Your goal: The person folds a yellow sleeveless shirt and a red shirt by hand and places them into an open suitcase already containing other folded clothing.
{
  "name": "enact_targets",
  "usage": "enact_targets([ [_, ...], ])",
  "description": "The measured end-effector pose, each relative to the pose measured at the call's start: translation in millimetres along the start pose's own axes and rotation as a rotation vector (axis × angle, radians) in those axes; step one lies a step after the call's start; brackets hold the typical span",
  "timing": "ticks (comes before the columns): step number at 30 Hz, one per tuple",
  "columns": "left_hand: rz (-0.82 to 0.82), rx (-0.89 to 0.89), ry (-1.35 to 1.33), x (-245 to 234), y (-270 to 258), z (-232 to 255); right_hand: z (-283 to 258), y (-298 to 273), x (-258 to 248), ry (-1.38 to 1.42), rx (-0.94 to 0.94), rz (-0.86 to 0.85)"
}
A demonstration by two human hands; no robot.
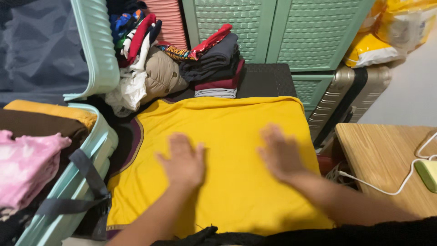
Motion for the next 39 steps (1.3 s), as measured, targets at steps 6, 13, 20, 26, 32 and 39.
enact_targets([
  [6,-0.01,0.266,-0.141,42.3,-41.7,78.6,-82.7,-21.2,18.0,0.081,-0.153,-0.291],
  [13,-0.164,0.09,0.054,9.3,-80.5,34.3,-43.4,-29.1,-8.8,-0.045,-0.217,-0.179],
  [20,-0.09,-0.21,0.1,-9.2,-93.3,-61.1,35.8,-27.1,-15.9,-0.173,-0.097,-0.066],
  [26,-0.049,-0.278,0.067,-13.3,-88.2,-116.6,85.3,-38.0,-16.2,-0.09,0.148,-0.17],
  [32,-0.001,-0.405,-0.081,-11.4,-84.2,-129.1,82.8,-41.6,-16.1,-0.182,0.149,-0.049],
  [39,-0.034,0.092,0.066,5.0,-97.8,-14.6,-50.8,-49.7,0.4,0.083,-0.18,0.083],
])
Point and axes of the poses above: each hand's wrist, its own y-axis towards the middle knuckle, its own x-axis out of the palm, z = x × y, the point moved 7 cm from there along y, towards the middle knuckle, and after that the axes turned 7 degrees about -z, right-handed, at the moved point
